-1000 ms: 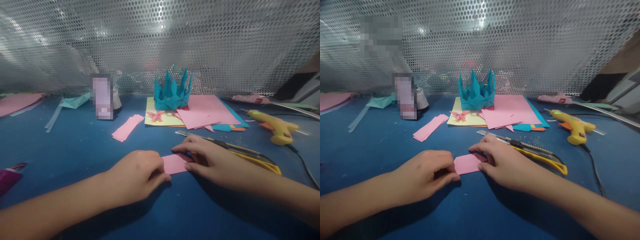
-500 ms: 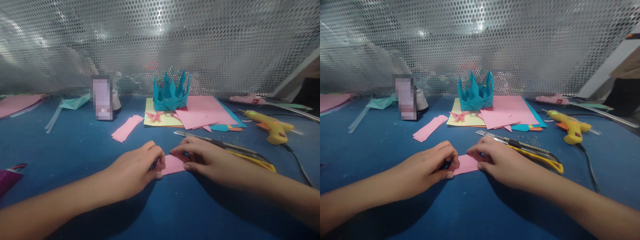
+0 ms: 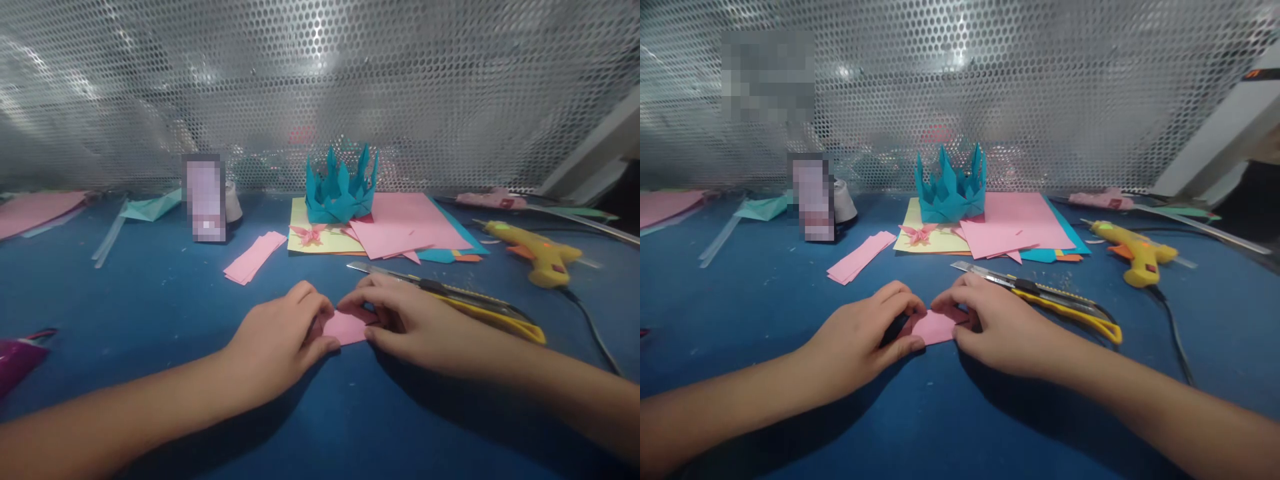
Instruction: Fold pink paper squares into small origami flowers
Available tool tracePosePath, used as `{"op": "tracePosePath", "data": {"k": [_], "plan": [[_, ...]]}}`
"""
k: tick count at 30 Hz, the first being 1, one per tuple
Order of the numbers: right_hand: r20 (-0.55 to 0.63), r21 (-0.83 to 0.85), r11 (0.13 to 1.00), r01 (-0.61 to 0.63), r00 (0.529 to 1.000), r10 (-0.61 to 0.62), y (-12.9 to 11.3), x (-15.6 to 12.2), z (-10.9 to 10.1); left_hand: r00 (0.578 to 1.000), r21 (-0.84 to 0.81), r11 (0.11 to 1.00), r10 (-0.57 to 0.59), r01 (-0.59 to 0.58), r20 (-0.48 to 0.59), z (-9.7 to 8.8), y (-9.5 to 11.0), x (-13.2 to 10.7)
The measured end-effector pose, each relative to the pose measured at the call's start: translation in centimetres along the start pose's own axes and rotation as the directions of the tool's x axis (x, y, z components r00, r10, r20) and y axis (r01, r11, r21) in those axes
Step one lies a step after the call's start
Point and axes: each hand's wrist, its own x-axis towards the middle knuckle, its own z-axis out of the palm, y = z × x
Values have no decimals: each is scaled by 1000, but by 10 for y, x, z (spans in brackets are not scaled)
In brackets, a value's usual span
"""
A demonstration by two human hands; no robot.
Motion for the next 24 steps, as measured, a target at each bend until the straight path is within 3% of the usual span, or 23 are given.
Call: {"op": "tracePosePath", "data": {"k": [9,15,20,24], "plan": [[-73,-97,995,18,997,-25,0,-1,8,999,-89,996,-10,6,-39,1,-1,0],[-81,-36,999,6,997,-9,2,-1,8,997,-236,972,-11,-8,-75,5,-2,1],[-182,44,999,17,983,-8,6,2,12,992,-409,906,71,-109,-109,7,-5,6],[-257,-16,993,121,959,-121,11,2,16,993,-439,892,74,-105,-87,5,-7,8]]}}
